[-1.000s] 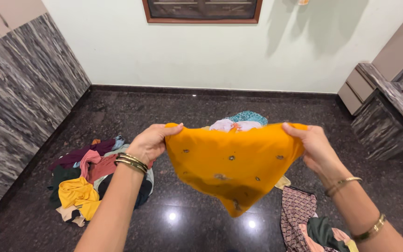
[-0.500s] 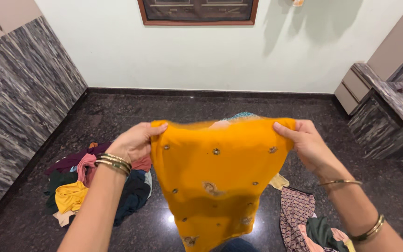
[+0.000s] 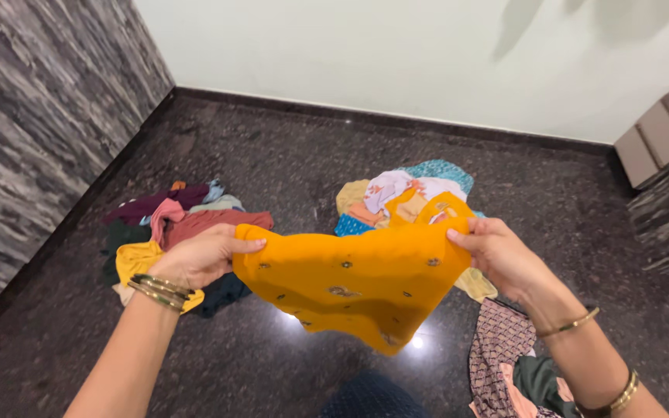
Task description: The person folds a yellow garment with embellishments on the floor, smoothing and aligning the fabric before stacking it with other folded clothes. They then pick up a white and orange patterned cloth and begin folding it.
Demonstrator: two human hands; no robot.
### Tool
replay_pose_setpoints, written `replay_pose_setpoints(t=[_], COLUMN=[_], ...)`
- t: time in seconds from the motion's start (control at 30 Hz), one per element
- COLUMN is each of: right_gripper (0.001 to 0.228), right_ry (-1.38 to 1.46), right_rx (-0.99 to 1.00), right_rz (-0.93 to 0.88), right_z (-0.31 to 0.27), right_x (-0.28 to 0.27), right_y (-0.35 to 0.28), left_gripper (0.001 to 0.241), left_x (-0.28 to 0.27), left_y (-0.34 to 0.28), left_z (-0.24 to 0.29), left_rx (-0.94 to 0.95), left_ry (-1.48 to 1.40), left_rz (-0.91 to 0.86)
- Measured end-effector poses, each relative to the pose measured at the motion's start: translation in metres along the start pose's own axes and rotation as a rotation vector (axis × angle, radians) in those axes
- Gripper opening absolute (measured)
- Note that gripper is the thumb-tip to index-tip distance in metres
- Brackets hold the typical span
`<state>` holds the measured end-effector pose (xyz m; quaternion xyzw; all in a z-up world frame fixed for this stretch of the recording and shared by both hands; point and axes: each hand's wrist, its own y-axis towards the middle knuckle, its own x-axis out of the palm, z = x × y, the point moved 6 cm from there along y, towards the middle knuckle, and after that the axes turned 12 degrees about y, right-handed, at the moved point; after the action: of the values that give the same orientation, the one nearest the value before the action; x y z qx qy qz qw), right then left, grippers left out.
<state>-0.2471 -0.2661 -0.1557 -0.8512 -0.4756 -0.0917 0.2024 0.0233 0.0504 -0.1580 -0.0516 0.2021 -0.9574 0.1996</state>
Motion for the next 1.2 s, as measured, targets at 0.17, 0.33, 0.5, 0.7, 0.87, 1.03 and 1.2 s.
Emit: replay_pose_setpoints(t=[0.17, 0.33, 0.5, 0.7, 0.87, 1.03, 1.2], right_gripper=[0.029, 0.030, 0.018, 0.019, 0.020, 0.020, 0.020], right_ry=[-0.046, -0.015, 0.053, 0.015, -0.010, -0.258, -0.163], right_rx=[-0.135, -0.236, -0.170, -0.368, -0.366, -0.396, -0.107], right_rz=[0.254, 0.402, 0.365, 0.139, 0.119, 0.224, 0.258], right_z=[0.013, 0.043, 0.093, 0.060, 0.102, 0.308, 0.603], right_x=[0.008, -0.010, -0.035, -0.030, -0.015, -0.071, -0.152], right_y=[0.019, 0.125, 0.293, 0.389, 0.390, 0.400, 0.462], left_gripper=[0.030, 0.025, 0.020, 0.029, 0.041, 0.034, 0.027], left_x=[-0.044, -0.106, -0.152, -0.205, -0.229, -0.251, -0.263], left_y=[0.005, 0.101, 0.242, 0.306, 0.306, 0.364, 0.437], left_z=[0.000, -0.036, -0.075, -0.059, -0.104, -0.295, -0.534], left_rx=[-0.021, -0.275, 0.071, 0.370, 0.362, 0.307, 0.031], left_ry=[0.077, 0.013, -0.196, -0.096, 0.263, 0.264, 1.044], left_rz=[0.166, 0.425, 0.342, 0.425, 0.438, 0.403, 0.581])
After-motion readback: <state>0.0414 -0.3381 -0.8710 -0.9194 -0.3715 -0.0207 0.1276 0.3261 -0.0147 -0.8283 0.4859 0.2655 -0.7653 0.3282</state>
